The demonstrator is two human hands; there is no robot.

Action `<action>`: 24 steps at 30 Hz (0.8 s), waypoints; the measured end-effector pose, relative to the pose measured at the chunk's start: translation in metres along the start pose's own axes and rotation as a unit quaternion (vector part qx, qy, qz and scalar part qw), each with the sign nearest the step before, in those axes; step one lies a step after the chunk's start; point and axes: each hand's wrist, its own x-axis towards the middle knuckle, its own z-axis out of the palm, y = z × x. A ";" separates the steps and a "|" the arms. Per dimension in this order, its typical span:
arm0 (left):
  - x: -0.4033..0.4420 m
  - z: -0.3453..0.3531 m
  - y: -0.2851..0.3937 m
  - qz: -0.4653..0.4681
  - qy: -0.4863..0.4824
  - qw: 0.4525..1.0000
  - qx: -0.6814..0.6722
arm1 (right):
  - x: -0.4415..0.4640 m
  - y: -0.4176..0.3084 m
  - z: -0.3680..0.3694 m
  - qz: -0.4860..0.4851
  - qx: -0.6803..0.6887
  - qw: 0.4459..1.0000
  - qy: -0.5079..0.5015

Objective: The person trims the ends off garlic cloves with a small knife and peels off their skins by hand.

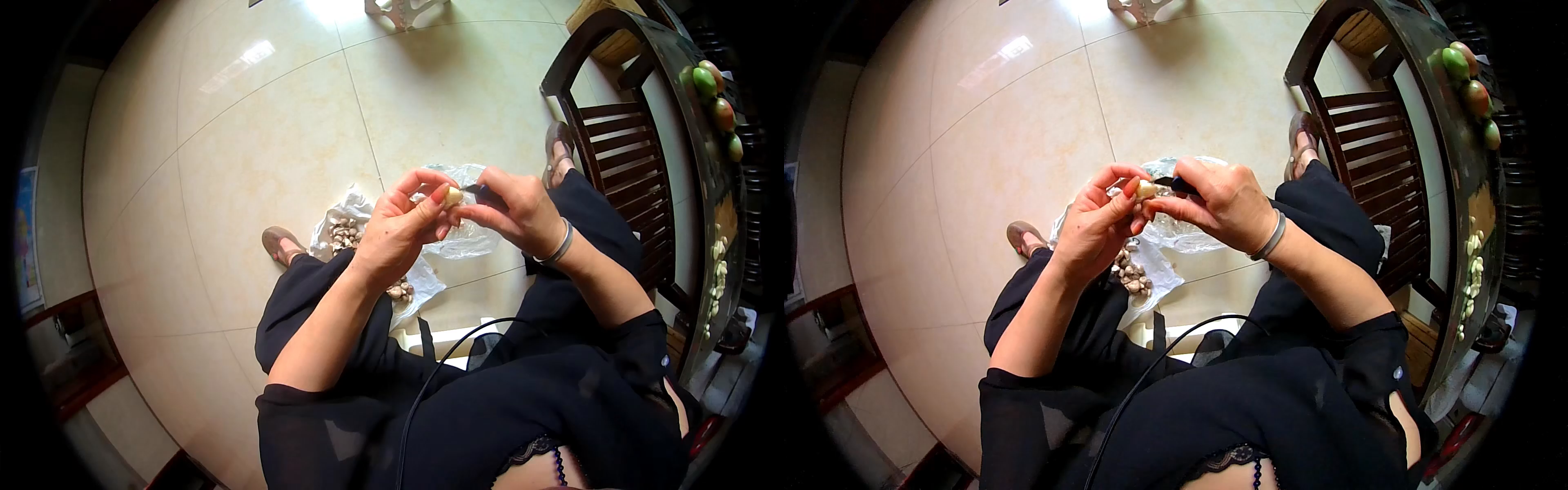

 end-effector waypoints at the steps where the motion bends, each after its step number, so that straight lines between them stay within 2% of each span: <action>1: 0.000 0.000 0.000 0.002 0.002 1.000 0.005 | 0.000 0.000 0.001 0.015 0.030 0.999 0.018; 3: 0.000 0.000 0.000 0.002 0.001 1.000 0.004 | 0.000 -0.002 -0.001 0.029 0.049 0.998 0.014; 5: 0.000 -0.002 -0.001 0.003 0.000 1.000 0.003 | 0.001 -0.004 -0.002 0.095 0.167 0.981 -0.017; 6: 0.001 -0.003 -0.002 0.006 -0.009 1.000 0.003 | 0.000 -0.003 0.000 0.096 0.167 0.981 -0.017; 8: 0.001 -0.004 -0.003 0.010 -0.017 1.000 0.003 | -0.002 0.002 0.006 0.116 0.265 0.957 -0.005; 20: 0.003 -0.006 -0.013 0.022 -0.005 1.000 -0.007 | -0.002 -0.002 -0.004 0.210 0.366 0.905 -0.050; 24: 0.002 -0.003 -0.012 0.027 0.008 1.000 -0.009 | -0.002 0.000 0.000 0.209 0.393 0.894 -0.042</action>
